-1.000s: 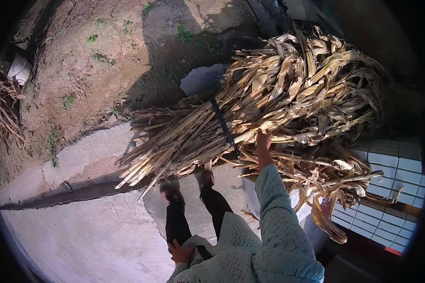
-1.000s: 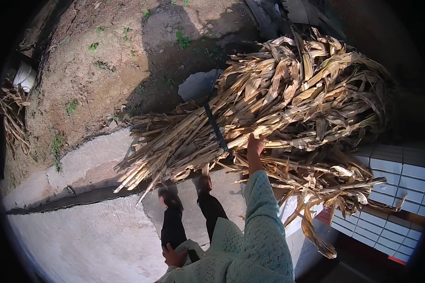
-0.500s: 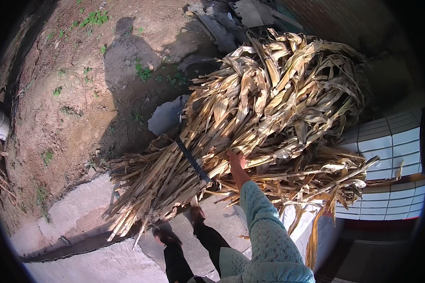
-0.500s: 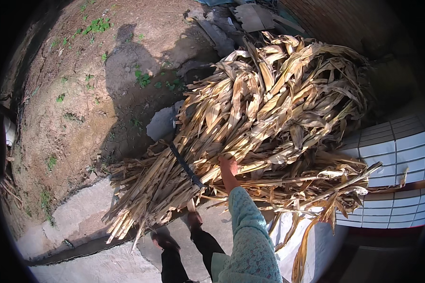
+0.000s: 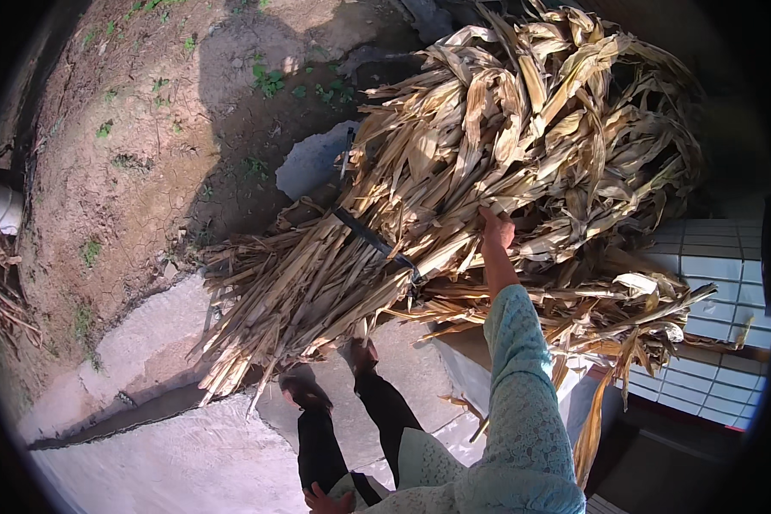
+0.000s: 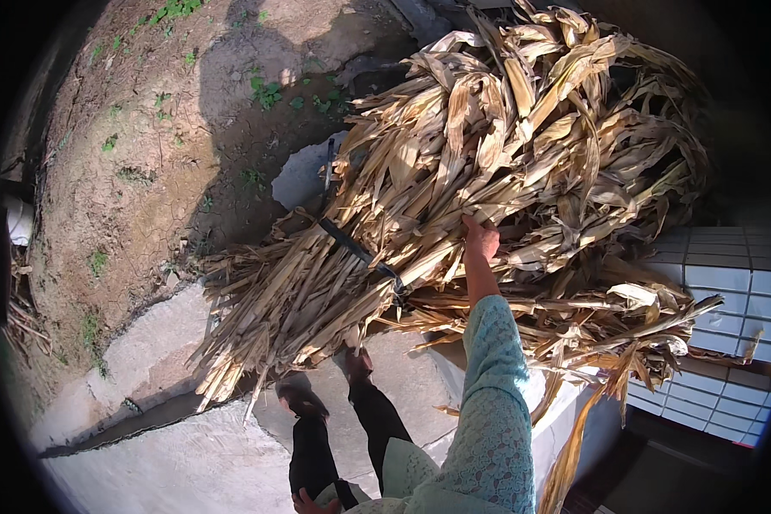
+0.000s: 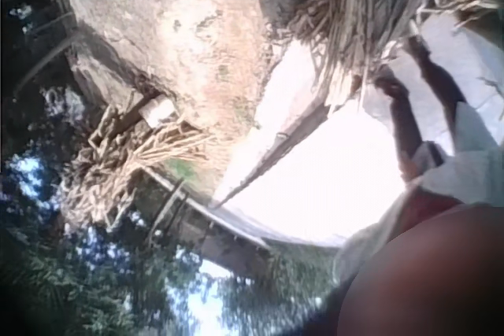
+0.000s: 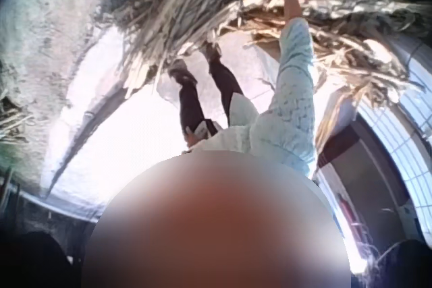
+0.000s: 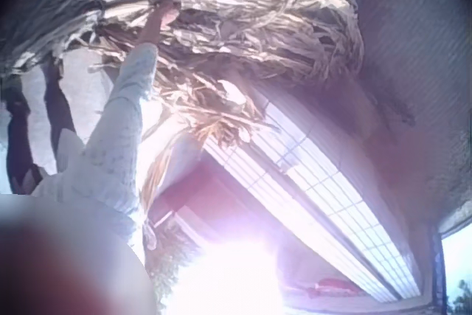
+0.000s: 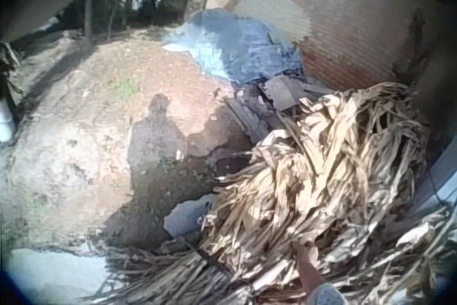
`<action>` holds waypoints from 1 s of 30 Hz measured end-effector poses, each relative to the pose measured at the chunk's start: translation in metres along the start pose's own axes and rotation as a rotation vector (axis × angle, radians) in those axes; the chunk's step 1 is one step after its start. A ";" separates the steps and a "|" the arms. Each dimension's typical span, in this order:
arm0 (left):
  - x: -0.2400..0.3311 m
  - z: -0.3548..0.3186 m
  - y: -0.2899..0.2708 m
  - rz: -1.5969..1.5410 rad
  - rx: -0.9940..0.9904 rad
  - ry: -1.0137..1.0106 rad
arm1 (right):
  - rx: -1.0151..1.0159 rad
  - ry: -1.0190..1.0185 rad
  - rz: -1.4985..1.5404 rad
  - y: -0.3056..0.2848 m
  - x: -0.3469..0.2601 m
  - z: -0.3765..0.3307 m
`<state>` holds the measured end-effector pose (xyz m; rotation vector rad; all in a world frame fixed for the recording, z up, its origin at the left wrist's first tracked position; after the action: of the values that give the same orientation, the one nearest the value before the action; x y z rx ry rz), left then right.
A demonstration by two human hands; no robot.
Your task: The person picks up a dried corn stalk from a pile outside, carries it into a room, and places it on the floor. They then pick up a bucket, walk to a sink, and fill the bucket with water from the tap.
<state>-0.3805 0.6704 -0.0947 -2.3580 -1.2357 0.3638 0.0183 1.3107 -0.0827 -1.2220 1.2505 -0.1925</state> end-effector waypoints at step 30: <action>0.539 0.146 -0.150 0.363 0.583 1.467 | -0.385 -0.122 -0.054 0.042 0.027 -0.023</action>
<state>-0.2451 1.2289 -0.1579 -1.5674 0.0272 -0.7189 -0.0092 1.2956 -0.1275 -1.5736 1.1809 0.0885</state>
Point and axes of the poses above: each hand's wrist, its own z-axis towards the middle knuckle, its own y-axis out of the palm, x = y × z, the point moved 5 cm from there along z, towards the middle knuckle, and after that the axes turned 2 degrees about -z, right-handed, at the moved point
